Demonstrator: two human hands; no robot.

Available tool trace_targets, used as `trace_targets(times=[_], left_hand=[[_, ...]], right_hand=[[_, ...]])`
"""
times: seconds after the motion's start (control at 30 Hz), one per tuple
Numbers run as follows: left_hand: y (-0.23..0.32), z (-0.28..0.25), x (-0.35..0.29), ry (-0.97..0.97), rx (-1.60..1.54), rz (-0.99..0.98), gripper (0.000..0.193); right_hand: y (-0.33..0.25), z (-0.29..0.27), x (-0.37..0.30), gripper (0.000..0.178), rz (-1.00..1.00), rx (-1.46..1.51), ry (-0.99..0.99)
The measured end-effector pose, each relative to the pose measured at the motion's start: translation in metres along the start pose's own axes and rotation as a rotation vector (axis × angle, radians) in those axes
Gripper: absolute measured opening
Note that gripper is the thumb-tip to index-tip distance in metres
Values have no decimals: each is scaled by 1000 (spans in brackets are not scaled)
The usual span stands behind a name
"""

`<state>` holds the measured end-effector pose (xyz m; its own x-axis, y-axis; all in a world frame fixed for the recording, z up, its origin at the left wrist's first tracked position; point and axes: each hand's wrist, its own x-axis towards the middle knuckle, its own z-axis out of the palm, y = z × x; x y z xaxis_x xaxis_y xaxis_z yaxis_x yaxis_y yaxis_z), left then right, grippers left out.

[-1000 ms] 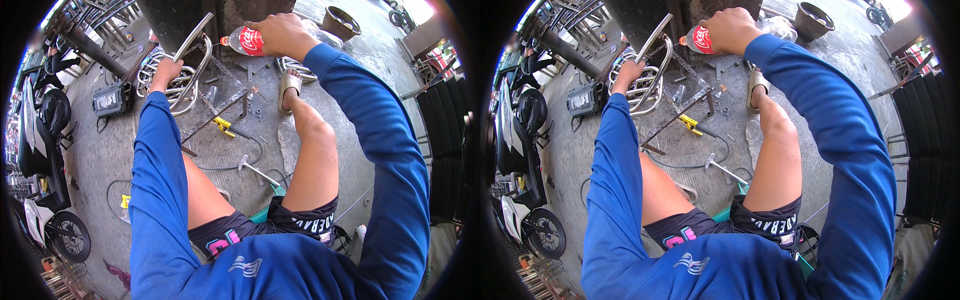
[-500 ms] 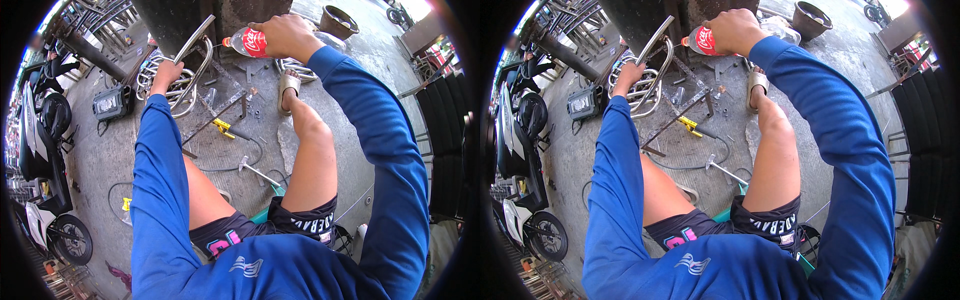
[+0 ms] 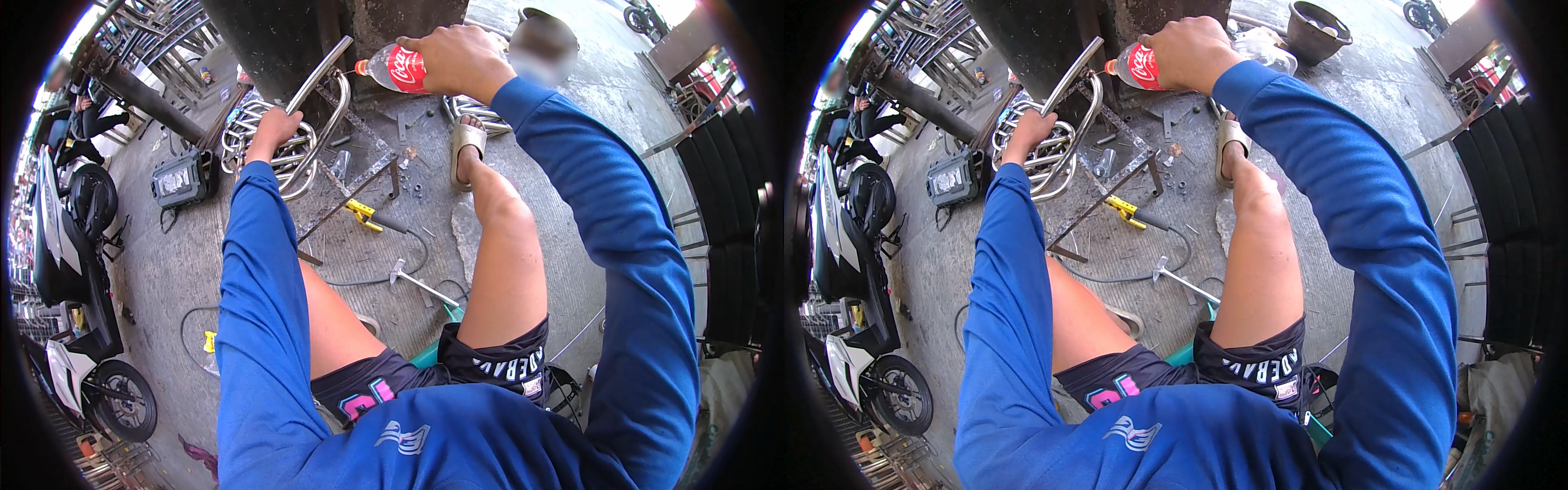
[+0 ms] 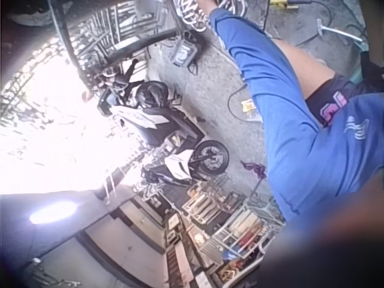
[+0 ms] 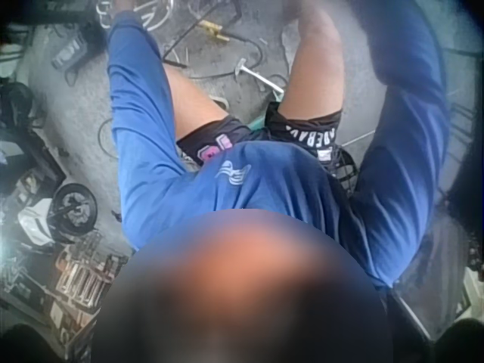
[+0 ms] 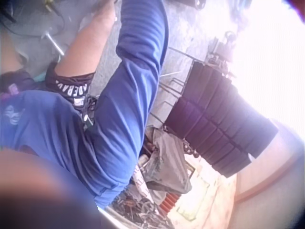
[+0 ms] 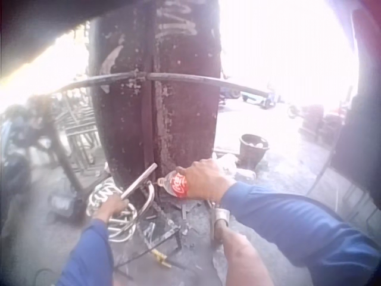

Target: The person welds a curved metal tube to a larger metal frame using a handheld welding torch, then taps the weld with a hammer. The person repeats welding and hammering on different sections of the frame. At the end, the person pours liquid from a plastic bottle onto the welded area.

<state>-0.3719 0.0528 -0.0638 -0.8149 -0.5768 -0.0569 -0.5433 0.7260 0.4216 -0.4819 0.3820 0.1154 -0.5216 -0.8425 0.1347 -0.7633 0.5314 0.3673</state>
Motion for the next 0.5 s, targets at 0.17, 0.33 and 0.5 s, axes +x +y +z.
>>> trace_targets(times=[0.17,0.33,0.5], left_hand=[[0,3,2,42,-10,16,57],[7,-8,-1,90,-35,51,57],[6,-36,-11,254,-128,29,57]], right_hand=[[3,-2,-4,69,51,30,-48],[27,20,-16,89,159,270,-93],[64,96,-88,98,562,763,265]])
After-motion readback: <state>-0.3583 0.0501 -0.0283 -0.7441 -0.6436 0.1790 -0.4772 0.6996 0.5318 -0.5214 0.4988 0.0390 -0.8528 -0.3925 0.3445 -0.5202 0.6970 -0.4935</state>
